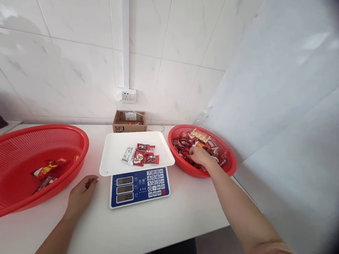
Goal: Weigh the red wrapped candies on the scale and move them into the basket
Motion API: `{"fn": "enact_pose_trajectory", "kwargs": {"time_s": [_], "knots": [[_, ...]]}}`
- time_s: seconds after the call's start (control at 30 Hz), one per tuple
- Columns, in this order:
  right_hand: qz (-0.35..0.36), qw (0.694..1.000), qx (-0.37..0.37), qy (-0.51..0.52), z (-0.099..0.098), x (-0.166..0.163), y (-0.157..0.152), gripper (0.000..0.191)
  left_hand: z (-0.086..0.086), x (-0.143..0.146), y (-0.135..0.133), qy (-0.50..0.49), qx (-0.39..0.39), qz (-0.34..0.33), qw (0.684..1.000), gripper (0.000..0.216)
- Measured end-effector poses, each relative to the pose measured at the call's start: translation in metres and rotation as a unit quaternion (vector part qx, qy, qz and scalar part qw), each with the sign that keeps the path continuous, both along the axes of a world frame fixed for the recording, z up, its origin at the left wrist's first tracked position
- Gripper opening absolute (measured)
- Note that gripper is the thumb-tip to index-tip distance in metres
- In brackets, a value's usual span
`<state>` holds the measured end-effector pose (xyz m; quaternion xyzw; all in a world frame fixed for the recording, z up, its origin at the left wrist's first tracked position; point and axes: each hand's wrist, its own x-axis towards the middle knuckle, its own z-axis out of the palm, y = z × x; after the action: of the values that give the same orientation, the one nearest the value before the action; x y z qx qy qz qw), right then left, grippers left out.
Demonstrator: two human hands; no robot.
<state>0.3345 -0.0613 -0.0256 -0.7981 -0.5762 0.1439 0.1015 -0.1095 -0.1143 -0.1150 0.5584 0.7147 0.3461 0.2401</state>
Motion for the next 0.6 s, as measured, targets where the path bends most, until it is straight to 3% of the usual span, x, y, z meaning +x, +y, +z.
{"fn": "enact_pose_trajectory", "kwargs": {"time_s": [0.07,0.13,0.17,0.23,0.3,0.4,0.6], "knots": [[-0.01,0.998,0.038,0.04,0.003,0.001,-0.01,0.009,0.003,0.001,-0.001,-0.004,-0.001,0.0,1.0,0.028],[-0.033,0.982,0.086,0.166,0.005,-0.001,-0.02,0.011,0.005,0.002,-0.001,-0.007,-0.008,0.0,1.0,0.029],[-0.051,0.958,0.113,0.258,0.005,-0.003,-0.025,0.01,0.005,0.002,-0.001,-0.007,-0.012,0.0,1.0,0.029],[-0.087,0.879,0.163,0.44,0.004,-0.009,-0.034,0.011,0.006,0.002,-0.001,-0.005,-0.016,0.0,1.0,0.03],[-0.109,0.815,0.195,0.535,0.004,-0.015,-0.04,0.018,0.005,0.002,0.0,-0.003,-0.016,0.001,1.0,0.03],[-0.109,0.787,0.232,0.561,0.002,-0.021,-0.046,0.028,0.004,0.002,-0.001,-0.006,-0.015,0.001,1.0,0.03],[-0.075,0.772,0.268,0.572,-0.007,-0.015,-0.046,0.033,0.004,0.003,-0.002,-0.01,0.01,0.002,1.0,0.028]]}}
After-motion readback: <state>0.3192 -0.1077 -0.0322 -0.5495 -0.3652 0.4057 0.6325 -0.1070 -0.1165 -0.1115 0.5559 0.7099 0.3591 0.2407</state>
